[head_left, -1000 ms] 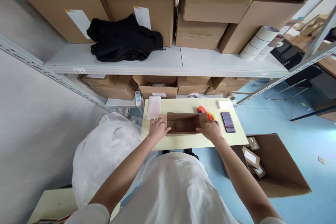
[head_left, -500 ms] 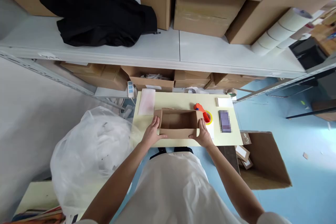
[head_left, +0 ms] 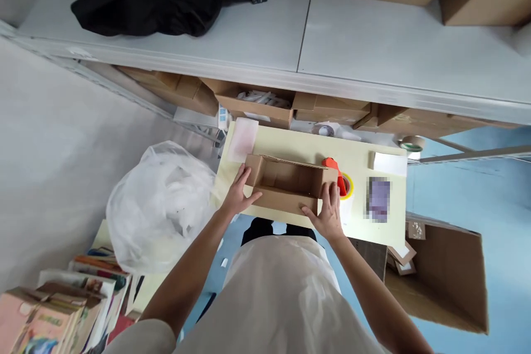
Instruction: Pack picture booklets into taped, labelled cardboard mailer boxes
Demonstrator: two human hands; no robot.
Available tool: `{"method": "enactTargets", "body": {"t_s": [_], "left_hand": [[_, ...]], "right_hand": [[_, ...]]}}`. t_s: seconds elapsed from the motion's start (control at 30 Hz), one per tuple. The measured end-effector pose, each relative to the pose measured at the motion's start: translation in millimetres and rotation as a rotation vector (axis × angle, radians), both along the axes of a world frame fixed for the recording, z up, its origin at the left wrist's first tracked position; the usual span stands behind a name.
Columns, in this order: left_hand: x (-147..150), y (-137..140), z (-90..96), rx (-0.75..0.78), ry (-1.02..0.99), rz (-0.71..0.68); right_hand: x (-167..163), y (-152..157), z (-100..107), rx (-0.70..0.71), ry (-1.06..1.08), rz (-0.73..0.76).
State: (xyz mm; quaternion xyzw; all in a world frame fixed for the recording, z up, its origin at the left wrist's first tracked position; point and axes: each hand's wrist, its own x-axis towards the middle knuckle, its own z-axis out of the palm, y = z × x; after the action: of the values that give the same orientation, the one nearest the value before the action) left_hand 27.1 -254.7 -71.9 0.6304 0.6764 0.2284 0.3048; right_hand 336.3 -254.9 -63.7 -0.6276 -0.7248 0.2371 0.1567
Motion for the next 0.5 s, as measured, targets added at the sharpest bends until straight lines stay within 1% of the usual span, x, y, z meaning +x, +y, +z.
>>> {"method": "enactTargets", "body": {"t_s": [0.1,0.17,0.23,0.3,0.33,0.4,0.5], "left_hand": [[-4,0,1.7,0.057,-0.087,0.172],[-15,6,-1.4,0.074,-0.168,0.318],[-32,19,-9.1,0.038,-0.208,0.473],[-52,42,-21.4,-0.041,-0.163,0.593],[-62,56,-29.1,-0.087,-0.113,0.624],[-76,87,-46.8,-0.165,-0.015,0.624],[-83,126,-75.4,-0.231,0.061,0.632]], "right_hand": [[1,0,4,0.037,-0.05,0.005],[0,2,4,0.044,-0.067,0.02],[0,4,3,0.043,-0.071,0.034],[-2,6,4,0.044,-0.066,0.033],[-3,7,4,0.045,-0.063,0.026],[-4,7,6,0.048,-0.061,0.006],[-7,4,6,0.049,-0.078,-0.014]]}}
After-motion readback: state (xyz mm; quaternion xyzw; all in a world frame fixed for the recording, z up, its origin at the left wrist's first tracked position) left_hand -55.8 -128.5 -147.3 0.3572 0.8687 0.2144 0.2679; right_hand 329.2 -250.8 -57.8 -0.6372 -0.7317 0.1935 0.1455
